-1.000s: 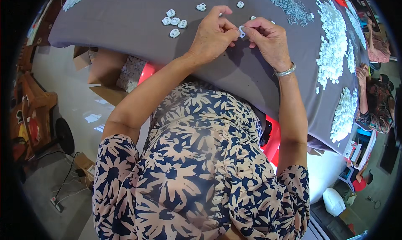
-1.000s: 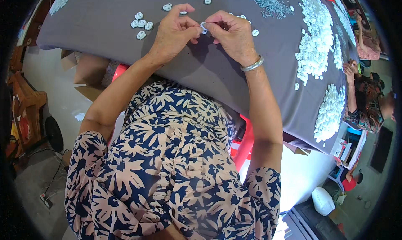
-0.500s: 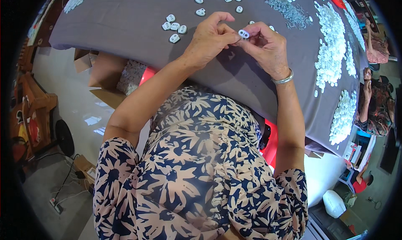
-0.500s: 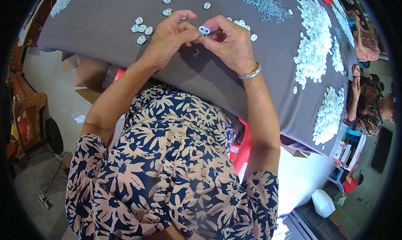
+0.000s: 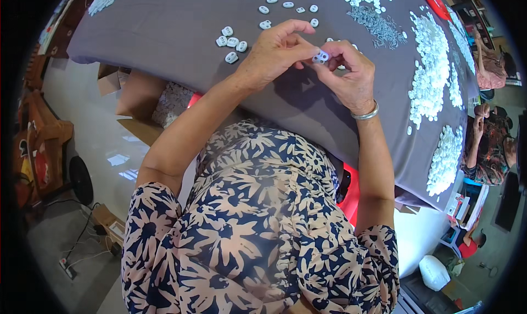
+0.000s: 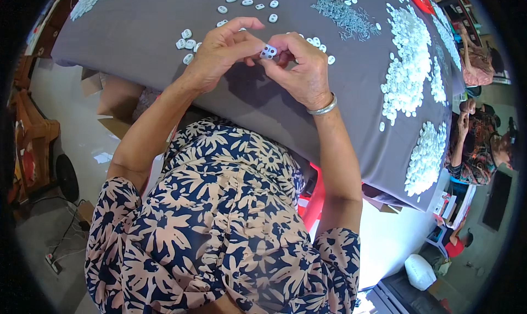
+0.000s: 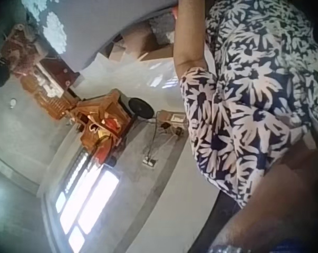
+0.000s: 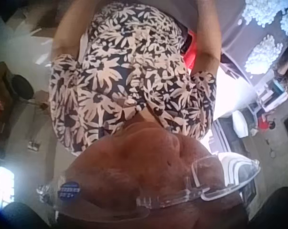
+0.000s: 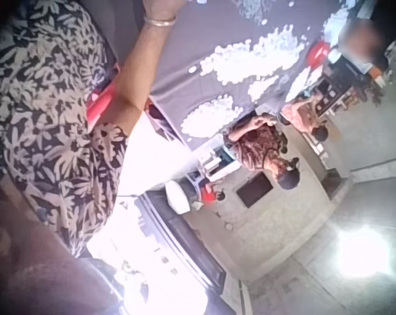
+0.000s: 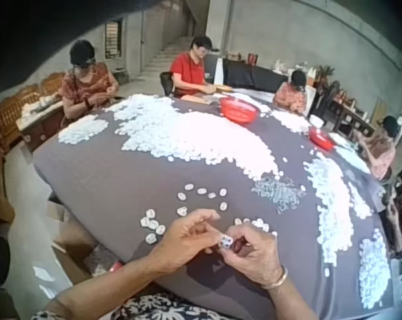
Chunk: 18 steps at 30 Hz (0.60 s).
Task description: Manually assemble small plastic components by inserting small grey pins into white plastic bases using a needle tool.
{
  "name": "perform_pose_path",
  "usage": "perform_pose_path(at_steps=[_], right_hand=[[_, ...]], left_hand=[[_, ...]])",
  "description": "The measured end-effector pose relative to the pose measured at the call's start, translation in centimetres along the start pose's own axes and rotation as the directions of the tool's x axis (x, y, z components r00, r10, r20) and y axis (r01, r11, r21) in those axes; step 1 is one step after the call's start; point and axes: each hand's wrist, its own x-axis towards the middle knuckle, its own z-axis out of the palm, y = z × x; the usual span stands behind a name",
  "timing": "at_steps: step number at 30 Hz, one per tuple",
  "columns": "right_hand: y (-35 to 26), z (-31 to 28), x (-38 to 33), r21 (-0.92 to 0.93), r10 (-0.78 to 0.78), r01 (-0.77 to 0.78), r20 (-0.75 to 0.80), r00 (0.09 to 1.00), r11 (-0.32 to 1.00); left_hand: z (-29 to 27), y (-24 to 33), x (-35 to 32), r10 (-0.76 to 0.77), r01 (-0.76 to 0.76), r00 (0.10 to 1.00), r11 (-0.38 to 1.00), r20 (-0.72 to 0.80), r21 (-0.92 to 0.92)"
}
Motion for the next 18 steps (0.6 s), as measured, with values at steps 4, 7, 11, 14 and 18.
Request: perform_pose_path(at_steps=[4,7,11,14,18], right_hand=[[-0.2,0.2,0.2,-0.089,-0.064,0.063,-0.012,0.998,0.994],[-0.5,0.2,0.0,-0.148,-0.065,0.069,0.032,0.997,0.987],[-0.6,0.3,-0.2,-0.160,-0.058,0.068,0.066,0.996,0.985],[-0.4,0.4,-0.2,-0.175,-0.063,0.075,0.072,0.995,0.982],[-1.0,0.4,0.1,-0.247,-0.051,0.071,0.086,0.995,0.966]], left_hand=[[-0.1,-0.5,0.0,0.009,-0.010,1.000,0.996,0.003,0.086],[-0.1,-0.9,-0.1,-0.012,0.013,1.000,0.994,-0.010,0.106],[0.2,-1.3,-0.3,-0.007,0.009,1.000,0.994,-0.025,0.109],[0.3,-1.3,-0.3,-0.019,0.023,0.999,0.994,-0.040,0.108],[0.2,-1.6,-0.3,-0.010,0.019,0.997,0.993,-0.076,0.119]])
